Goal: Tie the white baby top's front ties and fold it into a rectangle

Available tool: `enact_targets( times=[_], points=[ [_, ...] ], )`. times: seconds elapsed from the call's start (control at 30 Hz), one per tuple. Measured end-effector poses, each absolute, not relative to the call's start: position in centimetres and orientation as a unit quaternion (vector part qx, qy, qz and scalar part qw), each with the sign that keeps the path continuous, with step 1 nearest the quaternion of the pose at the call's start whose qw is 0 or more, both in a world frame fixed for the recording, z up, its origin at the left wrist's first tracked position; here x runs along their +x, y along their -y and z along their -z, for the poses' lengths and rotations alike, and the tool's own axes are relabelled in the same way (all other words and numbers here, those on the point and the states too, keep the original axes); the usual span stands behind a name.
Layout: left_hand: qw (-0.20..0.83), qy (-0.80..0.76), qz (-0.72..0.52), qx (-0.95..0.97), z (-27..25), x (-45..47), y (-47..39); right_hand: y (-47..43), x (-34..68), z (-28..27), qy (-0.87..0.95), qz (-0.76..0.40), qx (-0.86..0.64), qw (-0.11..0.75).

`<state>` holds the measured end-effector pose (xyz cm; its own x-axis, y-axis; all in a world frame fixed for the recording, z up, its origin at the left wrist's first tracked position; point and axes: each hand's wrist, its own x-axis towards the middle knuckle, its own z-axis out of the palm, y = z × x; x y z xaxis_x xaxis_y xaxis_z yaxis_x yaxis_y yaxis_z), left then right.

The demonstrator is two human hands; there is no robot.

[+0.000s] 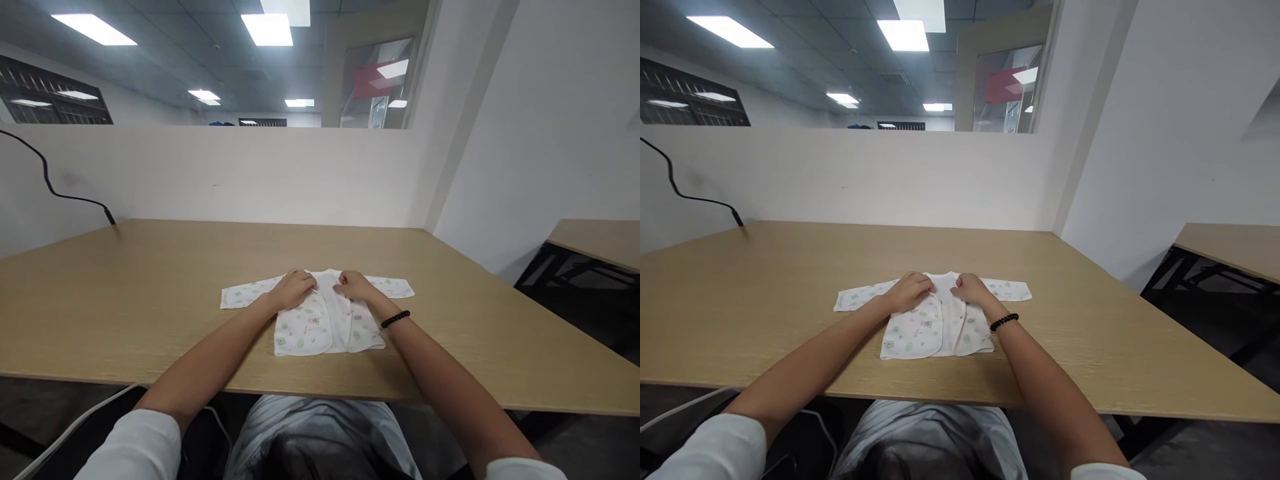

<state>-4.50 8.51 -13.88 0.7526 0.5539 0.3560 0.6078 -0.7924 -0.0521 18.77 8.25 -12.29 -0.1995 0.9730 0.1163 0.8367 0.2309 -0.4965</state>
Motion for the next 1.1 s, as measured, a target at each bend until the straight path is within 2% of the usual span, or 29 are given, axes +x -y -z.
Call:
enact_targets(
  times=[0.1,0.2,0.33,0.57,0.87,1.1],
  points=[
    [0.094,0.3,0.177,-0.932,14.1,-4.5,-8.5,-8.2,17.9,12.6,0.702,-0.282,-0.579,0.304],
    [0.086,0.301,0.199,-0.929,14.6,-4.4,-8.4,-8.0,17.0,13.4,0.645,-0.378,-0.555,0.365],
    [0.04,0.32,0.197,-0.926,15.3,-4.4,-8.5,-7.8,16.1,14.5,0.605,-0.424,-0.534,0.411],
    [0.009,0.41,0.21,-0.888,15.6,-3.1,-8.6,-7.9,15.8,14.9,0.63,-0.356,-0.565,0.397],
    [-0.16,0.462,0.312,-0.815,16.1,-2.3,-9.4,-8.5,15.6,15.4,0.668,-0.299,-0.558,0.391],
    [-0.2,0.481,0.332,-0.787,16.6,-2.0,-9.9,-8.2,15.3,15.1,0.718,-0.25,-0.538,0.365]
  ],
)
